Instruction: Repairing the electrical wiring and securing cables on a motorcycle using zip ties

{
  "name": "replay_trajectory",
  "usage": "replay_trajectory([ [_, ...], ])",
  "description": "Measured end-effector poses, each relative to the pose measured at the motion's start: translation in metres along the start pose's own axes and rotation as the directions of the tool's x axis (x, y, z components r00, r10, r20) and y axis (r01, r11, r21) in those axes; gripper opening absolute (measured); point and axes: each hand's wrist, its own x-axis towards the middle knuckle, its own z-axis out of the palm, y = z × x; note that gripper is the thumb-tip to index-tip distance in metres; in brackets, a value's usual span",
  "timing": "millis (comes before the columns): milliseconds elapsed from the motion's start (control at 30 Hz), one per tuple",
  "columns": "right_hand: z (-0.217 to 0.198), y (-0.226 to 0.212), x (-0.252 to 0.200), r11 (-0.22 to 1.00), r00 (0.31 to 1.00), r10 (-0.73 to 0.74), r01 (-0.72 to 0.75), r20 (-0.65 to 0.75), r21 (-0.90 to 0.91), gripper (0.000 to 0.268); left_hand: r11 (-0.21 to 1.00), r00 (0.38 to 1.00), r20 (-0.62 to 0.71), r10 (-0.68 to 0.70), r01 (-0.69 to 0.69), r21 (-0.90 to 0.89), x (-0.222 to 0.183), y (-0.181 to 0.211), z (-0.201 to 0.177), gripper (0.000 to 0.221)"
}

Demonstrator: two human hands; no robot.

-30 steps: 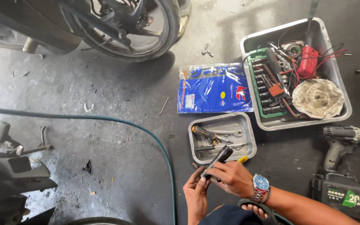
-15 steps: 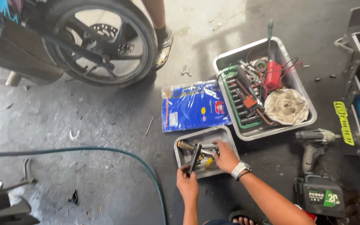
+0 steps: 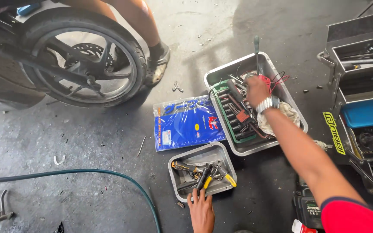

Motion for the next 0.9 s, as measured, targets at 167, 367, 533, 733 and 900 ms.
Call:
replay_trajectory([
  [167, -0.025, 0.023, 0.084, 0.957, 0.934, 0.258, -0.214, 0.245, -0.195, 0.036, 0.998, 0.981, -0.196, 0.005, -0.018, -0.064, -0.008, -0.012, 0.057, 0.023],
  [367, 0.012, 0.065, 0.126, 0.863, 0.891, 0.214, 0.019, 0.400, -0.504, 0.029, 0.996, 0.971, -0.232, -0.056, 0.037, -0.085, -0.005, -0.009, 0.071, 0.026],
  [533, 0.008, 0.047, 0.128, 0.818, 0.831, 0.094, 0.249, 0.548, -0.518, 0.043, 0.966, 0.983, -0.077, -0.169, 0.149, -0.211, 0.000, -0.003, 0.044, 0.022],
  [733, -0.015, 0.020, 0.127, 0.803, 0.727, 0.139, 0.314, 0.672, -0.507, 0.040, 0.966, 0.970, -0.165, -0.181, 0.144, -0.215, -0.001, -0.007, 0.055, 0.022],
  [900, 0.017, 0.059, 0.130, 0.810, 0.688, 0.099, 0.363, 0.719, -0.460, 0.057, 0.959, 0.973, -0.141, -0.184, 0.147, -0.241, -0.003, -0.002, 0.043, 0.018],
])
